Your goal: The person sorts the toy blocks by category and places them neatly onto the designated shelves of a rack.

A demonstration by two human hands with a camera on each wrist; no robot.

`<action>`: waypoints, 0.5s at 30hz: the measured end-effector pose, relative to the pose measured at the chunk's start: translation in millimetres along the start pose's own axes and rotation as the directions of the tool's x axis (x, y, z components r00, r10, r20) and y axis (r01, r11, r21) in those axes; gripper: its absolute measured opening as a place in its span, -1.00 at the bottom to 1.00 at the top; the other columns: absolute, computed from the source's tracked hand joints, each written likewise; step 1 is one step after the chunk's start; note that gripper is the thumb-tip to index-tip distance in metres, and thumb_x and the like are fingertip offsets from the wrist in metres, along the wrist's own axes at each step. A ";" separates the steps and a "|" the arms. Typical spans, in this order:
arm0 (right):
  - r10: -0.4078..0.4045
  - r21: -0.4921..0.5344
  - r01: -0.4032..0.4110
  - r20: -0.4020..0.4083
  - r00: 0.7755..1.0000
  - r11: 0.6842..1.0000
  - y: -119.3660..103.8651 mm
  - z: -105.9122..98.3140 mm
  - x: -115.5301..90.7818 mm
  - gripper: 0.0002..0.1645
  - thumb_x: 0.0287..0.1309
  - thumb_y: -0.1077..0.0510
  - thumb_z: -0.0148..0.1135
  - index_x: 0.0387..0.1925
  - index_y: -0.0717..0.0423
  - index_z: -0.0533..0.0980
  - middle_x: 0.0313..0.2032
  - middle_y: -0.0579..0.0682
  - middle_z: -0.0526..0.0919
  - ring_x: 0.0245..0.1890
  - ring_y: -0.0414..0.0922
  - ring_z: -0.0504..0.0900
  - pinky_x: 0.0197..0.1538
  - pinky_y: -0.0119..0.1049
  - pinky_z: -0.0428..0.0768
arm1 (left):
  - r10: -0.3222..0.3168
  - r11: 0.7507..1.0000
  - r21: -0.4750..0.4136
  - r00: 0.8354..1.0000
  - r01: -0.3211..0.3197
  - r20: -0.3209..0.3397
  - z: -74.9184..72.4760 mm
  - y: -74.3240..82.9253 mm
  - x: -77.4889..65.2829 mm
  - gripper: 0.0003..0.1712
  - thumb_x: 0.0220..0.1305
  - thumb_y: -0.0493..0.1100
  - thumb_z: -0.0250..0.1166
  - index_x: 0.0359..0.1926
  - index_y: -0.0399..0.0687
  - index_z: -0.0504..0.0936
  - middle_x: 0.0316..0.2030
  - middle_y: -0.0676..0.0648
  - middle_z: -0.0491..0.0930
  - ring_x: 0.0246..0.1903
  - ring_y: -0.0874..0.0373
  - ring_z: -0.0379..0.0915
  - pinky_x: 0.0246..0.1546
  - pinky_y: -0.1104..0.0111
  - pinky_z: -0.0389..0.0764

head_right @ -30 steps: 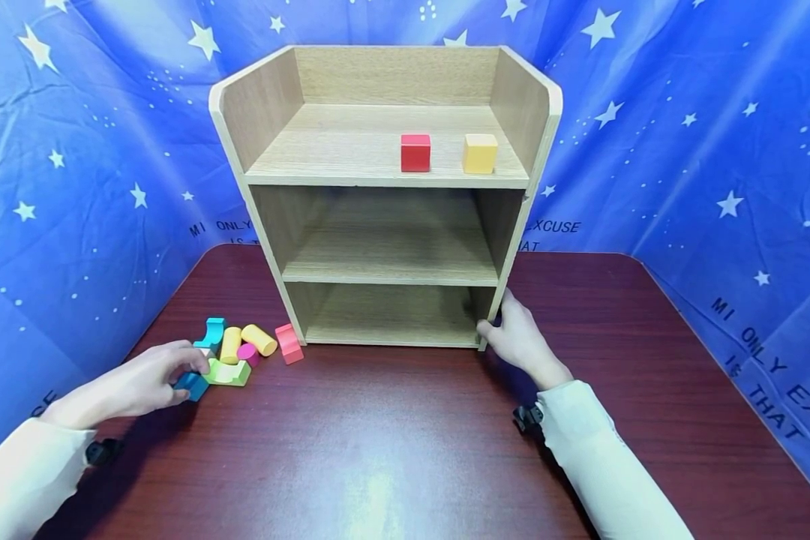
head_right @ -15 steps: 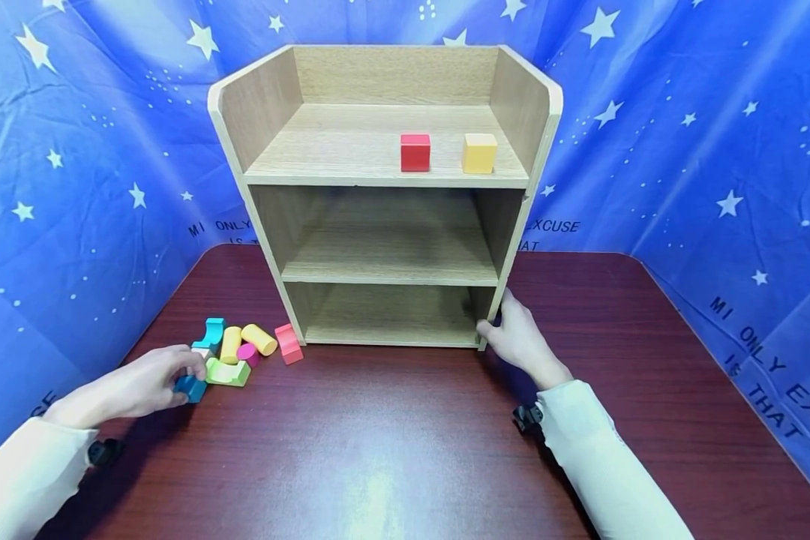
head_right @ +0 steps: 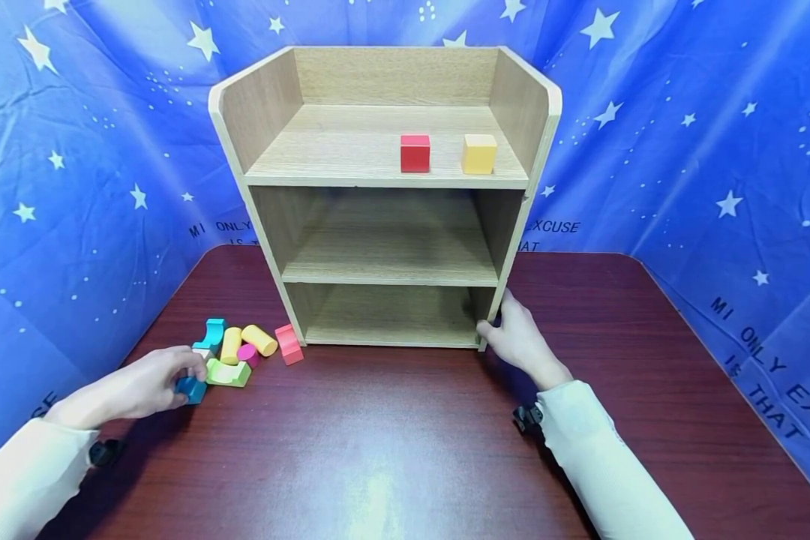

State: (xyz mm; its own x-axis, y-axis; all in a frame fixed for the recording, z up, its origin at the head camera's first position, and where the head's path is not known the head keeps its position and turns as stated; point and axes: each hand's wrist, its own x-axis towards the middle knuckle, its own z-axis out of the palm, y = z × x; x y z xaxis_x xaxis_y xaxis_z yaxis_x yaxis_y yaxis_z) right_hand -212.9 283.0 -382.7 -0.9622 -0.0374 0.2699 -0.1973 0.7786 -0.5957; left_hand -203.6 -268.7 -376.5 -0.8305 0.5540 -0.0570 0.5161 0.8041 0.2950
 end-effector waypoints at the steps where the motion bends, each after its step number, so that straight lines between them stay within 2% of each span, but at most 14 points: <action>1: 0.000 -0.001 0.000 0.001 1.000 1.000 0.0 -0.1 0.0 -0.49 0.06 0.23 0.20 0.05 0.28 0.31 -0.23 0.25 0.61 -0.13 0.14 0.55 -0.03 0.03 0.44 | 0.002 1.000 0.001 1.000 -0.002 -0.001 0.2 -0.1 0.0 -0.63 -0.20 -0.43 0.45 -0.36 0.01 0.58 -0.46 0.11 0.39 -0.38 0.15 0.33 -0.38 0.32 0.44; 15: 0.005 0.005 -0.005 0.006 1.000 1.000 -0.4 -0.8 0.5 -0.45 0.05 0.23 0.21 0.08 0.27 0.29 -0.22 0.24 0.60 -0.09 0.14 0.53 0.01 0.03 0.42 | 0.013 1.000 0.002 1.000 -0.013 -0.004 -1.3 1.5 0.6 -0.67 -0.16 -0.41 0.45 -0.40 0.03 0.57 -0.49 0.11 0.38 -0.40 0.16 0.32 -0.41 0.35 0.42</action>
State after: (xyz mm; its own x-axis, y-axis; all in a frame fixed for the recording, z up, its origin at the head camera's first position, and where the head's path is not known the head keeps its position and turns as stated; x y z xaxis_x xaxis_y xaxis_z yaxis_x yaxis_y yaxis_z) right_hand -213.1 283.2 -381.7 -0.9643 -0.0372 0.2621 -0.1933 0.7755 -0.6011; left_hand -203.6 -267.5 -374.8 -0.8245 0.5637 -0.0493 0.5275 0.7973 0.2935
